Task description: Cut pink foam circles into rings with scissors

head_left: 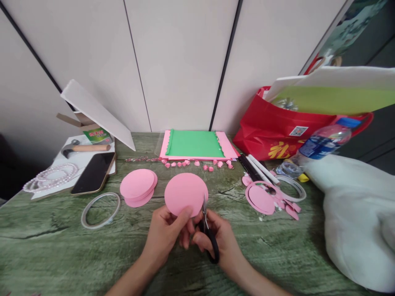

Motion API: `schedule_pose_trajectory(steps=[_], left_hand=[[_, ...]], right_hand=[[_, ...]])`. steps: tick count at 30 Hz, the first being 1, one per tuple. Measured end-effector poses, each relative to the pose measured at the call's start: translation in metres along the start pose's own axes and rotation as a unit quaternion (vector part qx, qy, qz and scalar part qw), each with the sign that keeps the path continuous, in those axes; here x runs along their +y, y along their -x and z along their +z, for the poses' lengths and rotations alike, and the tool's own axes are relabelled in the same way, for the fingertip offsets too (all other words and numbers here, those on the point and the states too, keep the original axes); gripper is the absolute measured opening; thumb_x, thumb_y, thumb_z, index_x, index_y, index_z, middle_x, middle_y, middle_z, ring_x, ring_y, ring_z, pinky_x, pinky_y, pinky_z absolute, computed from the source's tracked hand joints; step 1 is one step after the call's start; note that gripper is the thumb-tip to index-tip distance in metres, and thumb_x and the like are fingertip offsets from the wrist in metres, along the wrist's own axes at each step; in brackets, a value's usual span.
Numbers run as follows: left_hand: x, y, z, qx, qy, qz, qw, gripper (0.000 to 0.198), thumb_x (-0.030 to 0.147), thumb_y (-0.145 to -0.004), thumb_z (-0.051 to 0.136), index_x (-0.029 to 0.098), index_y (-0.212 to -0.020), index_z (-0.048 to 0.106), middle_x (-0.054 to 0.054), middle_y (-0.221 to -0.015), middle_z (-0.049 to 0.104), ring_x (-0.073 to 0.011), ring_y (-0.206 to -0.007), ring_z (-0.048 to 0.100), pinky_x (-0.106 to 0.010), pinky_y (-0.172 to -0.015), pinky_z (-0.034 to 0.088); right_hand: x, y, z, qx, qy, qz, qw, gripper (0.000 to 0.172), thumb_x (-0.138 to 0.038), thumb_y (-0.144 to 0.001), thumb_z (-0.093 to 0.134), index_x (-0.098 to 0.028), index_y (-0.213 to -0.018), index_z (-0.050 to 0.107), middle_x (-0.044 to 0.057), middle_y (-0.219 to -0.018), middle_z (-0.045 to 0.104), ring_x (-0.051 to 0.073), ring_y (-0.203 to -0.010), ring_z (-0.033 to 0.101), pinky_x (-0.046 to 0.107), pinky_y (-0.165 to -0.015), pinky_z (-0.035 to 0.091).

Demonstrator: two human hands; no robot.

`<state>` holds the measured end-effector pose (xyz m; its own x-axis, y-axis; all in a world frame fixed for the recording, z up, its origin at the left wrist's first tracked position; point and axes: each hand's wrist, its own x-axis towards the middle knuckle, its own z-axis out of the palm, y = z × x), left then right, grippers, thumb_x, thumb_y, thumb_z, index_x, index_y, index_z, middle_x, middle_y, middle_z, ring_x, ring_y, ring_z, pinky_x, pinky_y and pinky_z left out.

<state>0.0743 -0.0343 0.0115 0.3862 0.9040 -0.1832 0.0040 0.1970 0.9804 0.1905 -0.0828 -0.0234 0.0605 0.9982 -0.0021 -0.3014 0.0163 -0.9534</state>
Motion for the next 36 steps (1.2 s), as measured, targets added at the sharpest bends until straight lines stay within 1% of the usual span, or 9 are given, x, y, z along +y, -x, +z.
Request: schedule_pose_trajectory(steps=[2,5,8,12,18,22,28,36], left_hand=[[-0.0005,0.0002,-0.0007,-0.008,-0.006,-0.003,1.000,0.040,0.042,-0.072,0.059,0.012,-0.047,0.057,0.001,-0.034,0.049,-0.0067,-0.028,0.042,-0.018,-0.034,0.028],[0.0011,0.0011,-0.0007,0.003,-0.038,-0.005,0.999,0.040,0.039,-0.071,0.061,0.012,-0.041,0.054,0.002,-0.033,0.047,-0.0043,-0.027,0.037,-0.017,-0.033,0.024],[0.0036,0.0019,0.0004,0.017,-0.059,-0.005,0.998,0.040,0.035,-0.069,0.062,0.013,-0.039,0.051,0.003,-0.033,0.044,-0.0029,-0.028,0.032,-0.017,-0.033,0.020],[0.0042,0.0017,0.0011,0.012,-0.065,-0.003,0.998,0.037,0.034,-0.068,0.062,0.013,-0.040,0.049,0.004,-0.034,0.043,-0.0028,-0.028,0.031,-0.018,-0.033,0.019],[0.0033,0.0007,0.0007,0.010,-0.069,-0.001,0.998,0.036,0.036,-0.068,0.062,0.012,-0.043,0.053,0.003,-0.036,0.045,-0.0026,-0.029,0.030,-0.017,-0.033,0.019],[0.0021,0.0004,0.0004,0.008,-0.062,-0.001,0.998,0.037,0.035,-0.068,0.062,0.012,-0.042,0.052,0.003,-0.035,0.044,-0.0028,-0.029,0.031,-0.018,-0.033,0.019],[0.0028,0.0011,0.0002,0.011,-0.056,0.002,0.998,0.036,0.034,-0.067,0.063,0.013,-0.040,0.050,0.003,-0.035,0.044,-0.0028,-0.028,0.031,-0.017,-0.032,0.019],[0.0043,-0.0003,-0.0004,0.013,-0.060,0.006,0.998,0.035,0.034,-0.067,0.062,0.012,-0.041,0.053,0.003,-0.034,0.045,-0.0029,-0.028,0.031,-0.017,-0.031,0.019]], right_hand=[[0.0024,0.0008,0.0008,-0.002,-0.015,0.004,1.000,0.042,-0.049,-0.058,0.074,-0.020,-0.074,0.049,-0.005,-0.058,0.051,0.006,-0.040,0.037,0.018,-0.037,0.030],[0.0054,0.0009,0.0007,-0.008,-0.025,0.005,1.000,0.042,-0.048,-0.058,0.075,-0.020,-0.077,0.050,-0.004,-0.060,0.052,0.007,-0.043,0.039,0.019,-0.039,0.030],[0.0038,-0.0003,-0.0002,-0.005,-0.019,-0.009,1.000,0.043,-0.048,-0.059,0.075,-0.019,-0.080,0.051,-0.004,-0.059,0.051,0.009,-0.049,0.041,0.021,-0.047,0.033],[-0.0020,-0.0016,-0.0005,0.011,-0.007,-0.017,1.000,0.045,-0.049,-0.058,0.075,-0.019,-0.081,0.051,-0.003,-0.063,0.052,0.013,-0.058,0.046,0.025,-0.056,0.036],[-0.0011,-0.0009,-0.0011,0.008,-0.006,-0.017,1.000,0.044,-0.048,-0.059,0.075,-0.019,-0.082,0.050,-0.004,-0.062,0.048,0.012,-0.057,0.042,0.024,-0.054,0.033],[0.0013,-0.0017,-0.0020,0.002,-0.013,-0.022,1.000,0.043,-0.048,-0.060,0.074,-0.019,-0.079,0.050,-0.005,-0.060,0.046,0.011,-0.055,0.040,0.023,-0.052,0.032],[0.0041,-0.0024,-0.0024,-0.010,-0.019,-0.024,0.999,0.042,-0.049,-0.061,0.073,-0.018,-0.080,0.051,-0.005,-0.059,0.046,0.011,-0.055,0.039,0.023,-0.051,0.031],[0.0029,-0.0009,-0.0028,0.003,-0.012,-0.015,1.000,0.043,-0.050,-0.061,0.072,-0.018,-0.079,0.052,-0.005,-0.056,0.048,0.009,-0.050,0.035,0.020,-0.046,0.029]])
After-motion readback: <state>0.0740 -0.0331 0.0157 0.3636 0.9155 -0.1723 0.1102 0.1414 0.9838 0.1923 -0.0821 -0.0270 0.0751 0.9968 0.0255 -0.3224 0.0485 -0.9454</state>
